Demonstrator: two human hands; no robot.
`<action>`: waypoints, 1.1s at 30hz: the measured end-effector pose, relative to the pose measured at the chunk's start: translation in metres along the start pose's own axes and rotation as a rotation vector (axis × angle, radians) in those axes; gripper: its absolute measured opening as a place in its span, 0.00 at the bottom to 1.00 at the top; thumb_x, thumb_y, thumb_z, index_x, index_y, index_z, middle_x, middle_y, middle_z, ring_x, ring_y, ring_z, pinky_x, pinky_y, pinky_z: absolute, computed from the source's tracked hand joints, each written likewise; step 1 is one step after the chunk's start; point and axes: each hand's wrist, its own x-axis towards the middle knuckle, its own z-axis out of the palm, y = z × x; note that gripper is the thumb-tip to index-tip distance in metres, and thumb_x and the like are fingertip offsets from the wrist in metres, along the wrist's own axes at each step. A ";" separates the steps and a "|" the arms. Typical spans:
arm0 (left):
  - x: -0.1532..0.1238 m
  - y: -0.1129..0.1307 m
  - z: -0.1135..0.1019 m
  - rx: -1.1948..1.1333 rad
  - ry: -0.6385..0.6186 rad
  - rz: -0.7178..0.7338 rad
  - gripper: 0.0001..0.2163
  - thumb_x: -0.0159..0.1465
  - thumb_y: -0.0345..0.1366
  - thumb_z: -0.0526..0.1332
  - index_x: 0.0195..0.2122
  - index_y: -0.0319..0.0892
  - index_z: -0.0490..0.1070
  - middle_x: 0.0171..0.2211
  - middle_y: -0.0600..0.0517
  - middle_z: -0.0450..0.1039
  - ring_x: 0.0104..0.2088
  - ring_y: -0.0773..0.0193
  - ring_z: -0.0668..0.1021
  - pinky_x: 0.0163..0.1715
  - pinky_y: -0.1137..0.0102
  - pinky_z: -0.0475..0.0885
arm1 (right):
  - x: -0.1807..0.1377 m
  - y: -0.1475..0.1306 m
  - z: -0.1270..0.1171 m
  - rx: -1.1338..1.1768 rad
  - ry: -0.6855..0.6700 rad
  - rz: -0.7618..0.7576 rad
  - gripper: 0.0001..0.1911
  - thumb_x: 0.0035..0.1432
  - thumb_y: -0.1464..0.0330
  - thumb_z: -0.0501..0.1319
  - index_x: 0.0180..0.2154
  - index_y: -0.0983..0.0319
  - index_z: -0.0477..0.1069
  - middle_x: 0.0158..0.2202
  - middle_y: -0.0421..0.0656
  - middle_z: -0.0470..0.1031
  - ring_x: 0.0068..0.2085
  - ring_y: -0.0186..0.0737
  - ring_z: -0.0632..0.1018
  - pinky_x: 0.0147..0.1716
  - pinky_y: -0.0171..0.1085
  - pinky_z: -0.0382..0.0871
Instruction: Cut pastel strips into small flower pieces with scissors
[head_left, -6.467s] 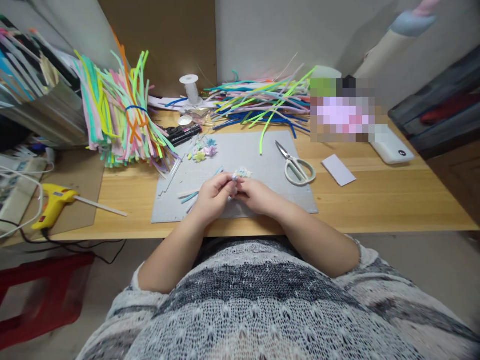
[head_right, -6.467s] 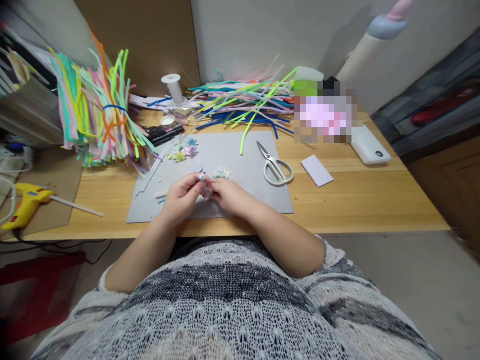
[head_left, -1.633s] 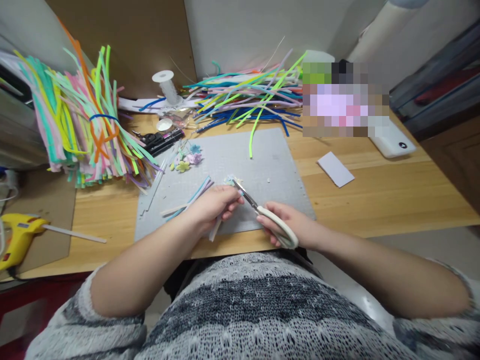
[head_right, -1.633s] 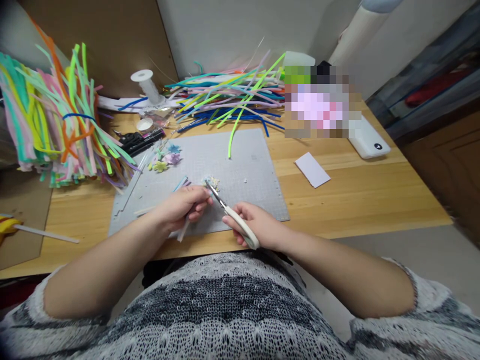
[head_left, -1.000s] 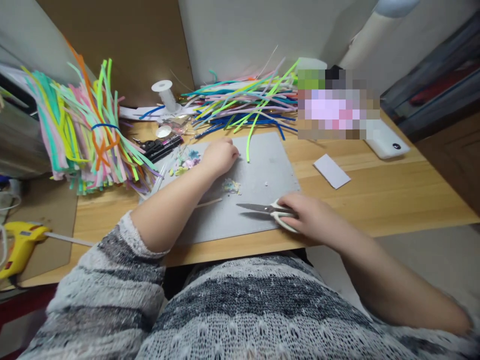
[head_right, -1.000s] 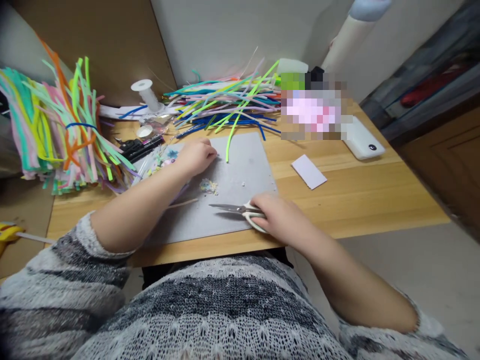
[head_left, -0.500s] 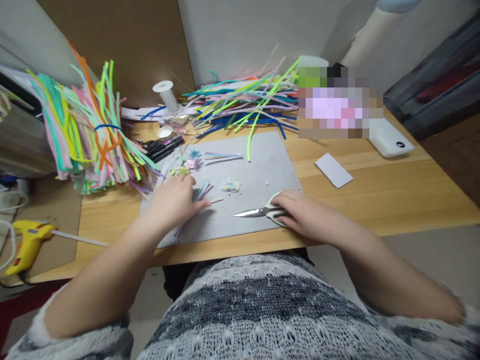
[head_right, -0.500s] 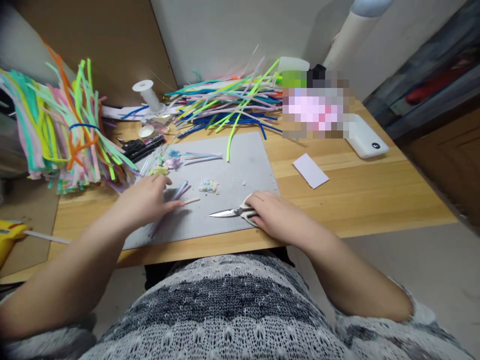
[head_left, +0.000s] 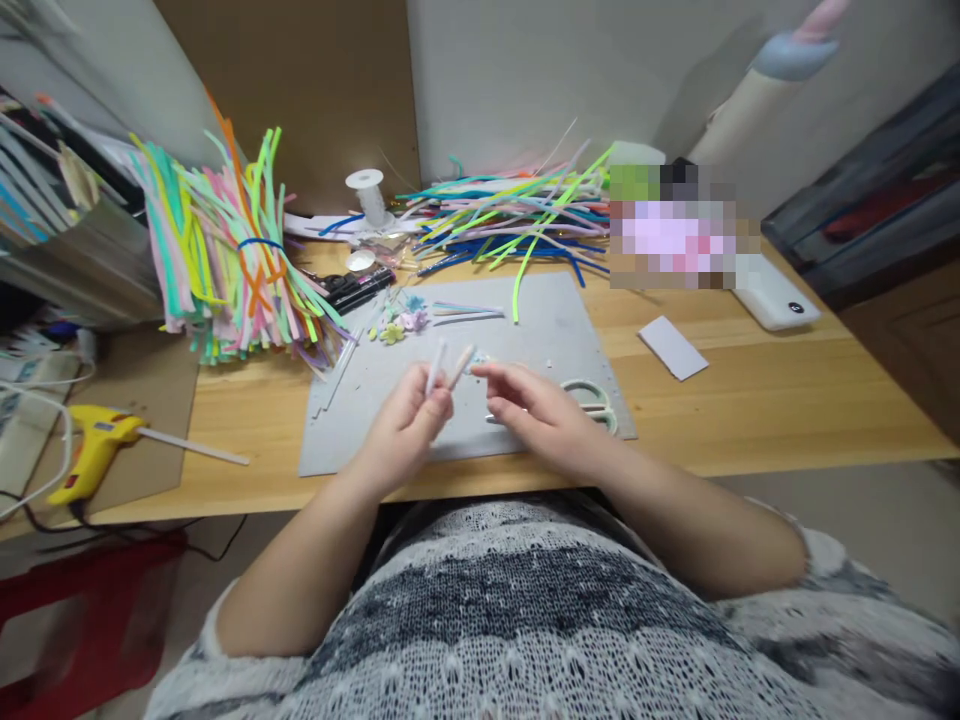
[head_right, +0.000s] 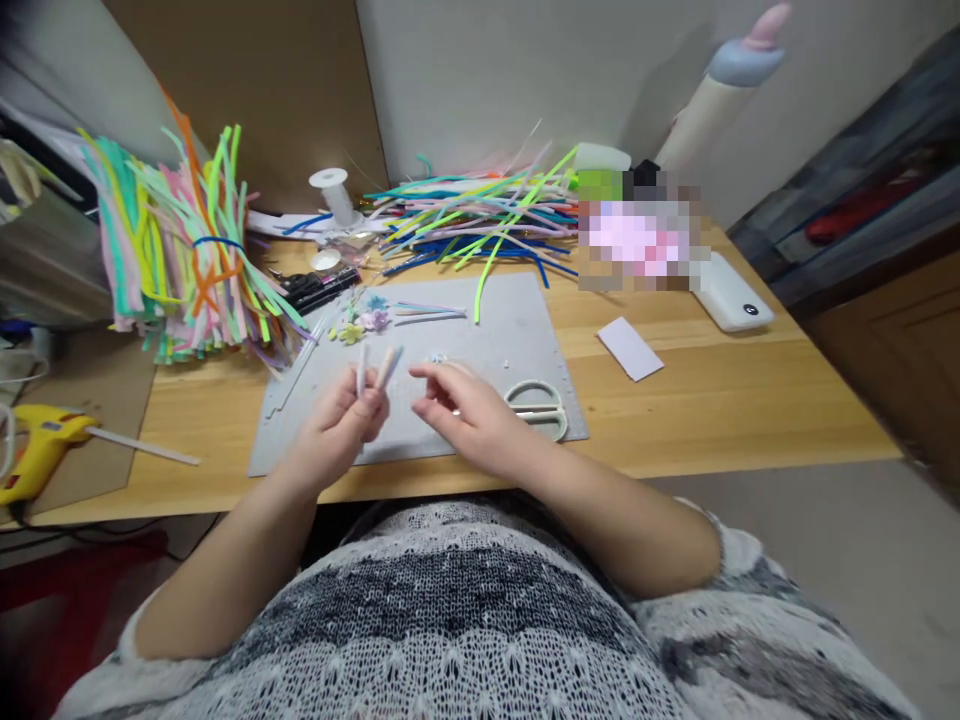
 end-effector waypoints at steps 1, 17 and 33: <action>0.001 0.002 0.005 -0.041 -0.038 0.034 0.09 0.67 0.44 0.49 0.39 0.45 0.61 0.25 0.55 0.65 0.23 0.68 0.66 0.24 0.73 0.63 | 0.008 -0.001 0.009 0.036 0.009 -0.045 0.16 0.64 0.62 0.53 0.51 0.61 0.64 0.41 0.47 0.73 0.41 0.39 0.73 0.39 0.40 0.68; 0.010 -0.020 -0.006 0.413 0.095 0.137 0.09 0.63 0.39 0.55 0.31 0.40 0.69 0.25 0.54 0.66 0.28 0.65 0.69 0.31 0.70 0.63 | 0.060 -0.014 0.021 -0.254 0.006 -0.345 0.10 0.64 0.68 0.51 0.28 0.60 0.60 0.26 0.40 0.63 0.31 0.36 0.65 0.33 0.36 0.59; 0.009 -0.040 -0.009 0.513 -0.023 0.050 0.05 0.59 0.32 0.58 0.33 0.40 0.73 0.33 0.48 0.77 0.34 0.59 0.76 0.38 0.64 0.68 | 0.056 0.015 0.035 -0.055 -0.199 -0.094 0.04 0.58 0.70 0.54 0.32 0.63 0.66 0.28 0.40 0.69 0.30 0.35 0.69 0.32 0.34 0.60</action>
